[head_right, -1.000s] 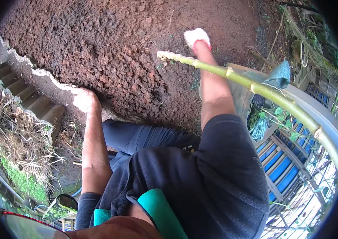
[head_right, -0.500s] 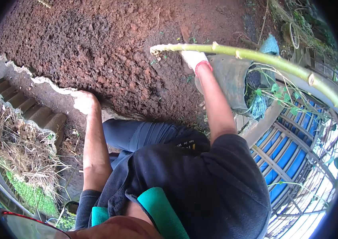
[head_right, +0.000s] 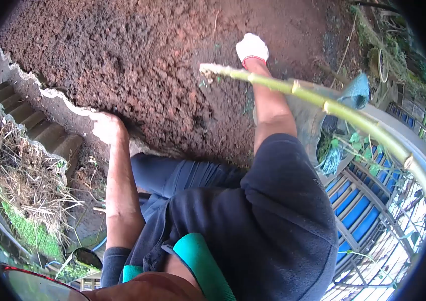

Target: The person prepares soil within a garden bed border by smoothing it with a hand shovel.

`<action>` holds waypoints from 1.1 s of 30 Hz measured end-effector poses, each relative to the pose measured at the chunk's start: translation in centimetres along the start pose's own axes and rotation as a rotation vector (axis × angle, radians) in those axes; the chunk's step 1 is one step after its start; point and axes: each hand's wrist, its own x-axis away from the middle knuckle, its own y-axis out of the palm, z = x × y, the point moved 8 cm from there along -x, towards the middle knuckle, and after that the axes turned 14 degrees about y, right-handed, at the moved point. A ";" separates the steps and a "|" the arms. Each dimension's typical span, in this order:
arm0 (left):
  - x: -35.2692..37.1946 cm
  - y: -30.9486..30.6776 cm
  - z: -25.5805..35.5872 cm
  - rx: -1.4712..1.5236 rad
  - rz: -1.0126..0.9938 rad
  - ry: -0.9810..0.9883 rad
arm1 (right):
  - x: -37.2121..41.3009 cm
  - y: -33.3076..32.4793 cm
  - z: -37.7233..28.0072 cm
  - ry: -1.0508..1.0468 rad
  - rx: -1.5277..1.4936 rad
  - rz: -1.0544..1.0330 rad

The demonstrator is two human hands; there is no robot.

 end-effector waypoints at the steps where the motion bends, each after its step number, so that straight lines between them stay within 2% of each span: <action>1: -0.2 0.4 0.0 -0.002 0.014 0.013 | 1.0 -0.4 -0.2 -0.046 -0.033 0.024; 6: 0.1 0.2 0.1 0.063 0.056 0.063 | 8.1 -3.9 -3.8 -0.274 -0.088 0.290; 7: -0.4 1.1 -0.2 0.030 0.050 0.062 | 9.4 -5.2 -3.2 -0.162 -0.109 0.138; 10: 0.3 3.9 -0.8 -0.234 0.540 0.608 | 11.0 -7.1 0.2 -0.071 0.005 -0.116; 11: 0.5 2.6 -1.1 -0.076 0.437 0.618 | 10.8 -7.7 0.9 -0.070 0.070 -0.155; 13: 0.3 2.1 -0.9 -0.113 0.609 0.636 | 8.7 -7.2 1.6 0.012 0.103 -0.210; 14: 0.9 2.2 -1.0 -0.134 0.685 0.636 | 6.5 -5.8 1.1 -0.007 0.075 -0.272; 15: 0.8 0.8 -1.2 0.116 0.610 0.515 | 4.5 -4.4 -0.1 0.015 0.012 -0.318; 16: 0.4 0.4 -1.4 0.211 0.539 0.435 | 2.6 -2.5 -1.7 0.031 -0.058 -0.367; 17: 0.0 0.3 -1.7 0.301 0.467 0.356 | 0.3 -0.8 -3.2 0.004 -0.065 -0.220; 20: 0.2 -0.3 -2.2 0.434 0.272 0.209 | -2.5 0.5 -3.7 -0.006 -0.082 -0.309; 22: 0.1 -2.2 -1.2 0.531 0.224 0.130 | -1.1 -0.6 -3.5 0.008 -0.112 -0.199; 23: -0.1 -1.8 -1.5 0.571 0.275 0.094 | -0.4 -0.6 -3.7 0.006 -0.102 -0.153; 29: 0.2 -1.4 -1.8 0.536 0.270 0.031 | 4.3 -1.9 -2.6 -0.049 -0.197 0.135; 30: 0.0 -1.5 -1.9 0.542 0.284 0.016 | 4.2 -1.8 -2.6 -0.026 -0.175 0.137; 31: -0.1 -1.7 -1.6 0.518 0.275 0.114 | 4.1 -1.9 -2.1 0.003 -0.149 0.139; 32: -0.1 -1.5 -2.0 0.530 0.267 0.105 | 4.1 -2.5 -1.4 0.036 -0.118 0.144; 33: -0.2 -1.0 -2.1 0.550 0.262 0.095 | 3.6 -3.0 -0.5 0.064 -0.086 0.074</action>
